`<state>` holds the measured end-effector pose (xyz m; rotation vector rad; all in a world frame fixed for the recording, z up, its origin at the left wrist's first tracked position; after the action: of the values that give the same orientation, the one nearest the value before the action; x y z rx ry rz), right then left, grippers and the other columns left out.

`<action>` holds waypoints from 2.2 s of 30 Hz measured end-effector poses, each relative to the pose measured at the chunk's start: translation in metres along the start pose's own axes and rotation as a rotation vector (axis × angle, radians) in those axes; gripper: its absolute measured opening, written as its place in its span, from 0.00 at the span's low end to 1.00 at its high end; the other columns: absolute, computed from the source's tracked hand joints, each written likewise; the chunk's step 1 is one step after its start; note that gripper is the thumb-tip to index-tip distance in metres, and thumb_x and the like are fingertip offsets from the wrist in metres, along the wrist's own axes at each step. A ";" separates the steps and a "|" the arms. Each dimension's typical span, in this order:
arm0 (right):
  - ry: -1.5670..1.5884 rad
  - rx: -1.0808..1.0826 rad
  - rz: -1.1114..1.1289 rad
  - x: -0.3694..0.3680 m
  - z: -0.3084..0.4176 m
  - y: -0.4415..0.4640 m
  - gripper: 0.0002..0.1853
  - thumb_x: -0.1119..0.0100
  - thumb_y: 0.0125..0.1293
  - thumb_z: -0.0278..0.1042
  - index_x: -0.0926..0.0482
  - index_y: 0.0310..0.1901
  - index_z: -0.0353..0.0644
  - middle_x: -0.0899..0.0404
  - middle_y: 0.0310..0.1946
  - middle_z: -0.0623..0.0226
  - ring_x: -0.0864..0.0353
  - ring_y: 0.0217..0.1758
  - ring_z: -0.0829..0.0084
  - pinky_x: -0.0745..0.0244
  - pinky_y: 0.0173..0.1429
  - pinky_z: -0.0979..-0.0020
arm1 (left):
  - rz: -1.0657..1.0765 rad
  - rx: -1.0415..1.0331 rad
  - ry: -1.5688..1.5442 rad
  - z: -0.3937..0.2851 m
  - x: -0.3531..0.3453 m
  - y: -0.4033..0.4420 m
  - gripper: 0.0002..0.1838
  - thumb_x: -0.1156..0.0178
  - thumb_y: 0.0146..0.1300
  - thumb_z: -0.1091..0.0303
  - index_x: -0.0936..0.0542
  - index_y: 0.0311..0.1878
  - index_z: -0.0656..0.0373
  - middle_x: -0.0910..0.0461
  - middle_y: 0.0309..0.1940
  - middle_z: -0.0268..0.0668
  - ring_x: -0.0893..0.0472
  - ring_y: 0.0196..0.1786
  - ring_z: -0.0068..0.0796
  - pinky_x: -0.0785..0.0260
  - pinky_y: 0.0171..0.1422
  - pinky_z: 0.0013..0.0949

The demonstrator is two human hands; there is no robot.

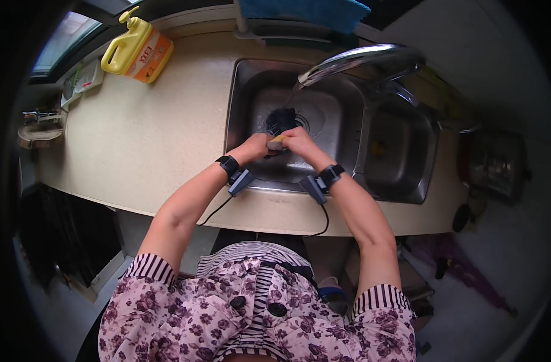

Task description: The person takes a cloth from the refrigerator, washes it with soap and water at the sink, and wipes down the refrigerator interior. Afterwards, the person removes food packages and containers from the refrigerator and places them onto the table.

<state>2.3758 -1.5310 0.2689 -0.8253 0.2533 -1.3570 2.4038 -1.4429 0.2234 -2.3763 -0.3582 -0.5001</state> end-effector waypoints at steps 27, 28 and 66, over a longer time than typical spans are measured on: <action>-0.288 0.596 -0.329 0.065 0.082 -0.073 0.13 0.55 0.37 0.10 0.22 0.22 0.34 0.20 0.32 0.61 0.22 0.35 0.64 0.27 0.40 0.73 | -0.262 -0.419 0.131 -0.086 0.107 -0.098 0.07 0.39 0.47 0.78 0.20 0.32 0.64 0.23 0.29 0.52 0.20 0.36 0.45 0.29 0.41 0.37; -0.341 0.510 -0.349 0.057 0.050 -0.061 0.14 0.52 0.38 0.11 0.19 0.24 0.36 0.20 0.37 0.60 0.21 0.37 0.62 0.26 0.43 0.70 | -0.217 -0.390 0.179 -0.068 0.077 -0.082 0.09 0.36 0.44 0.71 0.19 0.31 0.60 0.22 0.27 0.49 0.21 0.36 0.49 0.29 0.41 0.41; 1.140 -0.655 -0.183 -0.037 -0.090 -0.028 0.44 0.67 0.53 0.79 0.46 0.65 0.59 0.43 0.65 0.60 0.45 0.65 0.42 0.49 0.53 0.26 | -0.518 -0.145 -0.691 -0.025 -0.025 0.039 0.17 0.38 0.46 0.60 0.19 0.35 0.65 0.25 0.43 0.45 0.25 0.48 0.44 0.34 0.54 0.34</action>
<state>2.2912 -1.5298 0.2133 -0.4989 1.6006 -1.8340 2.3899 -1.4916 0.2078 -2.5295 -1.3012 0.1064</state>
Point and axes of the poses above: each hand's wrist, its own y-axis towards the middle knuckle, its own x-axis out of the back of the hand, z = x × y, the point moved 9 cm from there along y, towards the middle knuckle
